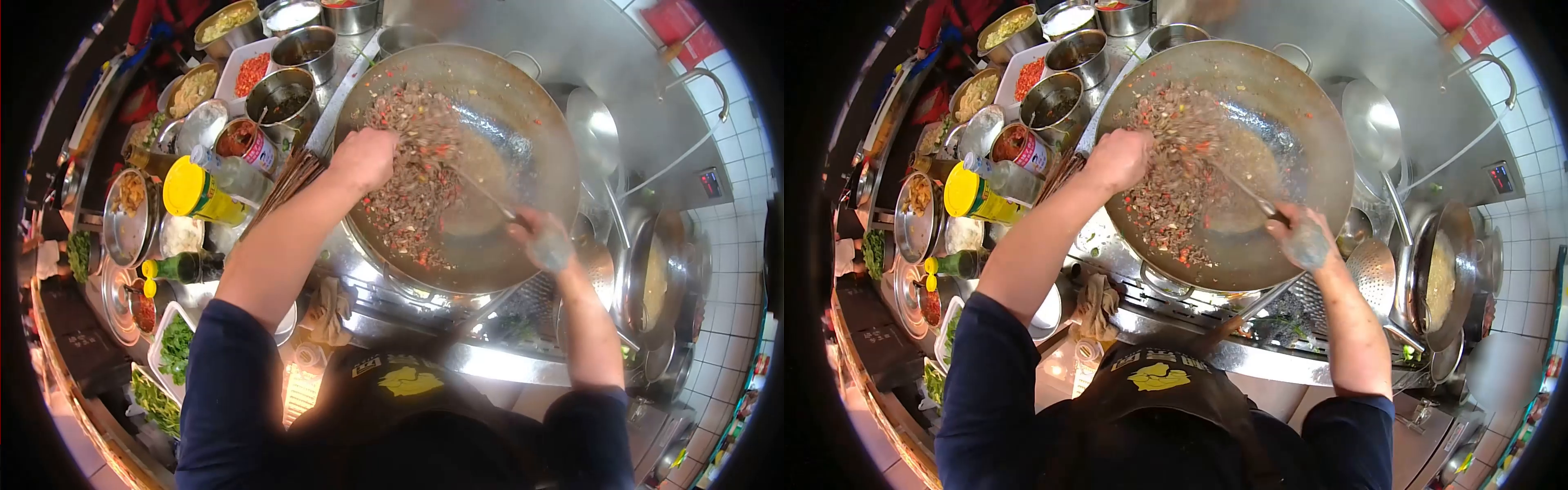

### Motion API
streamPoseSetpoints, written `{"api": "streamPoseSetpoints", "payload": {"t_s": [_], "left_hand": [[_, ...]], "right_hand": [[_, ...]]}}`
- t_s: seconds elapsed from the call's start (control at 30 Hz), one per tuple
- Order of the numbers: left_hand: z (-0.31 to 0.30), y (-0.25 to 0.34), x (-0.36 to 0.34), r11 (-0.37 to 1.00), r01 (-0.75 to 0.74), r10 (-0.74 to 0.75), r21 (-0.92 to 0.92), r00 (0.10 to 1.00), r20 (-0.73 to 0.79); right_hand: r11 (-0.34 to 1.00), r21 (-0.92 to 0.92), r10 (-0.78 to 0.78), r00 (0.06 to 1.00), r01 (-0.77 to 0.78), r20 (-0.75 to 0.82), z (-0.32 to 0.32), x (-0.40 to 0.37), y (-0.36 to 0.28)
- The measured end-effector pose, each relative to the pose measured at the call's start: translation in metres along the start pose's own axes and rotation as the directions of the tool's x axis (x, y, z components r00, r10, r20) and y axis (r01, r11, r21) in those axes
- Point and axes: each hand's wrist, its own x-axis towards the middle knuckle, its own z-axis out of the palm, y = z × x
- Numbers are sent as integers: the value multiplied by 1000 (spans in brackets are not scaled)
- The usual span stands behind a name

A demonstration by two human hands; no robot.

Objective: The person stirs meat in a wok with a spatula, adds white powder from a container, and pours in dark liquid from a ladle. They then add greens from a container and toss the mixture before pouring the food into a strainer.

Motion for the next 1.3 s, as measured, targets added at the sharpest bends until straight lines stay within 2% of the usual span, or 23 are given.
{"api": "streamPoseSetpoints", "payload": {"t_s": [0.07, 0.1, 0.23, 0.33, 0.43, 0.47, 0.53, 0.57, 0.6, 0.63, 0.67, 0.73, 0.77, 0.8, 0.87, 0.97, 1.03, 1.07, 1.13, 1.17, 1.2, 1.27, 1.3], "left_hand": [[11, 4, -5, 999, -15, 14, -52, 1000, -10], [18, 7, -5, 999, -10, 11, -52, 1000, 21], [46, 21, -8, 961, 0, -11, -276, 999, -36], [56, 35, -6, 938, 40, -20, -343, 998, 62], [60, 40, -17, 797, 78, -49, -599, 997, 65], [60, 43, -21, 705, 143, -76, -694, 989, 127], [55, 51, -33, 483, 278, -106, -830, 960, 259], [52, 56, -41, 385, 278, -91, -880, 960, 264], [49, 61, -49, 284, 278, -73, -917, 960, 269], [48, 66, -56, 180, 276, -55, -944, 961, 270], [49, 69, -63, 76, 292, -57, -953, 956, 289], [53, 74, -77, -139, 315, -64, -939, 943, 326], [56, 75, -83, -139, 305, -77, -942, 945, 317], [55, 77, -89, -136, 306, -78, -942, 945, 318], [51, 78, -101, -130, 307, -80, -943, 944, 319], [60, 72, -107, -48, 279, -78, -959, 956, 282], [61, 77, -112, -31, 275, -73, -961, 958, 276], [62, 80, -114, 10, 222, -57, -975, 974, 221], [68, 83, -118, 87, 110, -18, -990, 994, 109], [68, 84, -119, 195, 39, 21, -980, 999, 44], [66, 83, -118, 187, 90, 54, -978, 993, 102], [59, 81, -118, 178, 197, 120, -964, 968, 220], [56, 83, -118, 175, 178, 124, -968, 972, 201]], "right_hand": [[999, -52, -9, 995, 4, -98, -11, -20, 6], [991, -136, -21, 986, -1, -163, -10, -30, 4], [924, -336, 148, 981, -181, -123, -26, -51, 23], [885, -415, 172, 976, -214, -136, -20, -67, 41], [879, -378, 258, 956, -291, -136, -8, -71, 63], [914, -364, 100, 970, -178, -222, -1, -71, 66], [928, -369, -209, 898, 57, -388, 8, -67, 60], [978, -189, -154, 924, 92, -350, 12, -60, 46], [974, -22, -216, 888, 227, -406, 27, -51, 35], [951, 278, -36, 942, 135, -334, 35, -50, 7], [898, 401, -50, 947, 182, -317, 46, -47, -11], [823, 486, -107, 920, 295, -376, 58, -44, -48], [817, 485, -126, 918, 311, -377, 63, -45, -58], [787, 488, -135, 877, 378, -461, 70, -44, -66], [713, 649, -37, 939, 265, -343, 80, -44, -69], [803, 559, -70, 964, 208, -258, 76, -57, -73], [808, 529, -68, 932, 260, -355, 87, -57, -68], [811, 511, -67, 913, 285, -402, 90, -58, -65], [775, 601, 9, 947, 197, -322, 86, -64, -66], [774, 615, 40, 959, 148, -281, 83, -67, -64], [773, 626, 73, 968, 98, -240, 81, -70, -62], [642, 757, 79, 973, 117, -217, 92, -69, -52], [568, 813, 79, 976, 125, -205, 92, -70, -50]]}}
